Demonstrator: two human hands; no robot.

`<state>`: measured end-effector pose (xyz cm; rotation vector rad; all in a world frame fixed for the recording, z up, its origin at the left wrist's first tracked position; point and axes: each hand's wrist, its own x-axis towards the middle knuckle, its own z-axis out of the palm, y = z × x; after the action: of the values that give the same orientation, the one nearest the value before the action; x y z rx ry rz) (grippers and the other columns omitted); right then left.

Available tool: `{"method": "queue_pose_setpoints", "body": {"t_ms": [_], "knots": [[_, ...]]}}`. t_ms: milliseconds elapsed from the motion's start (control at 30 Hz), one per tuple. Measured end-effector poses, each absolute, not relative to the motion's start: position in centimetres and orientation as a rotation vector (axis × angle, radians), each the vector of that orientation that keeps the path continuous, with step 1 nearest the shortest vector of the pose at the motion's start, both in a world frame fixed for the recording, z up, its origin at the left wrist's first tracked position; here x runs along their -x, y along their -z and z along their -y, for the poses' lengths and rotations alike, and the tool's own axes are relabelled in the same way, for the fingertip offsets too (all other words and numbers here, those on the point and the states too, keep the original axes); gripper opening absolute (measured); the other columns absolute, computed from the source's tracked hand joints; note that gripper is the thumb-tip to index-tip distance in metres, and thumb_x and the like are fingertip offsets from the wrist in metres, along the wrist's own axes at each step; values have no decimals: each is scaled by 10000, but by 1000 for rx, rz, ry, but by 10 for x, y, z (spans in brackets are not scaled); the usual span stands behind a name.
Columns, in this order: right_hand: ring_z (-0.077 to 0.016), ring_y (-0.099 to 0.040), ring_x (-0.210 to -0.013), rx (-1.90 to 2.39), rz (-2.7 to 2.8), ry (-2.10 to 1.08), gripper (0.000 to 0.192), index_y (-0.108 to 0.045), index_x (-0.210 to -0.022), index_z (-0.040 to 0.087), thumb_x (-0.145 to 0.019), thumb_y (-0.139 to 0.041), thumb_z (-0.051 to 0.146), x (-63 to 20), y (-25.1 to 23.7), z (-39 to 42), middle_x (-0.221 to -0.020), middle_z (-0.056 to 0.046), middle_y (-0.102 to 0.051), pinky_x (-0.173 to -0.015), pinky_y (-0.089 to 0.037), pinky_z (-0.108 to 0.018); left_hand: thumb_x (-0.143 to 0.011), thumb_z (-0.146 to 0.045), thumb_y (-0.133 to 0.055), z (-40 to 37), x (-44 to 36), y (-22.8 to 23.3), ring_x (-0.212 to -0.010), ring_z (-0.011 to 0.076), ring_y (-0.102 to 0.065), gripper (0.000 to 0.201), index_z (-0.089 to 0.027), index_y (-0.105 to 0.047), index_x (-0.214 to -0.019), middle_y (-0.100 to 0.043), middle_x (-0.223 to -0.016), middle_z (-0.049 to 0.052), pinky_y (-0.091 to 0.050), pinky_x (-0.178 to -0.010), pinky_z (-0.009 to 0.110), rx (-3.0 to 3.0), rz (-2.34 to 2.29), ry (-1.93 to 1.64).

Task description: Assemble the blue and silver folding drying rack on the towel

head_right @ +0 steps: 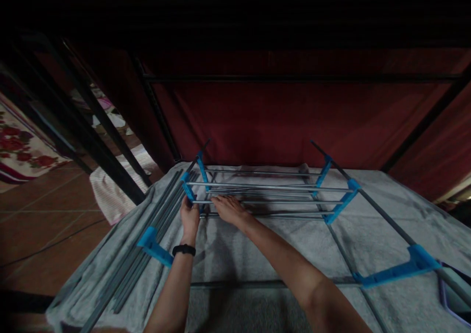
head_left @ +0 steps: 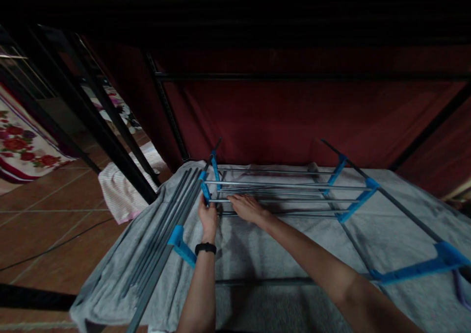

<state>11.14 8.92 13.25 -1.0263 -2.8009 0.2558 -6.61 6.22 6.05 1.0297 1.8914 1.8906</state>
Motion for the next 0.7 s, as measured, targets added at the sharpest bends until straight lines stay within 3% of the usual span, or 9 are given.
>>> {"method": "queue_pose_setpoints", "body": {"t_ms": [167, 333, 533, 700], "knots": [[-238, -696, -1157, 974, 2848, -269, 637, -525, -1522, 287, -967, -343, 33, -103, -142, -92, -1393, -98, -651, -959, -555, -380, -887, -289, -592, -66, 72, -58, -1242, 281, -673, 315, -190, -663, -1177, -744, -1208, 145, -510, -1125, 440, -1080, -1865, -1918], [-266, -685, -1202, 1000, 2872, -280, 699, -468, -1584, 305, -951, -335, 39, -103, -144, -92, -1422, -107, -645, -979, -561, -425, -893, -275, -571, -69, 73, -62, -1249, 293, -662, 275, -197, -670, -1137, -736, -1231, 159, -484, -1144, 430, -1157, -1961, -1844], [-252, -719, -1162, 1051, 2853, -246, 534, -497, -1549, 336, -1061, -327, 197, -98, -151, -94, -1397, -86, -688, -998, -552, -406, -844, -245, -565, -74, 74, -67, -971, 256, -697, 133, -217, -626, -958, -730, -989, 93, -562, -962, 388, -1080, -1954, -1833], [-274, -732, -1163, 1032, 2871, -210, 441, -540, -1495, 304, -1111, -326, 326, -91, -154, -98, -1323, -108, -742, -970, -562, -417, -834, -157, -540, -77, 70, -70, -979, 260, -695, 192, -218, -611, -1001, -720, -976, 85, -559, -965, 387, -1048, -2024, -1807]]}}
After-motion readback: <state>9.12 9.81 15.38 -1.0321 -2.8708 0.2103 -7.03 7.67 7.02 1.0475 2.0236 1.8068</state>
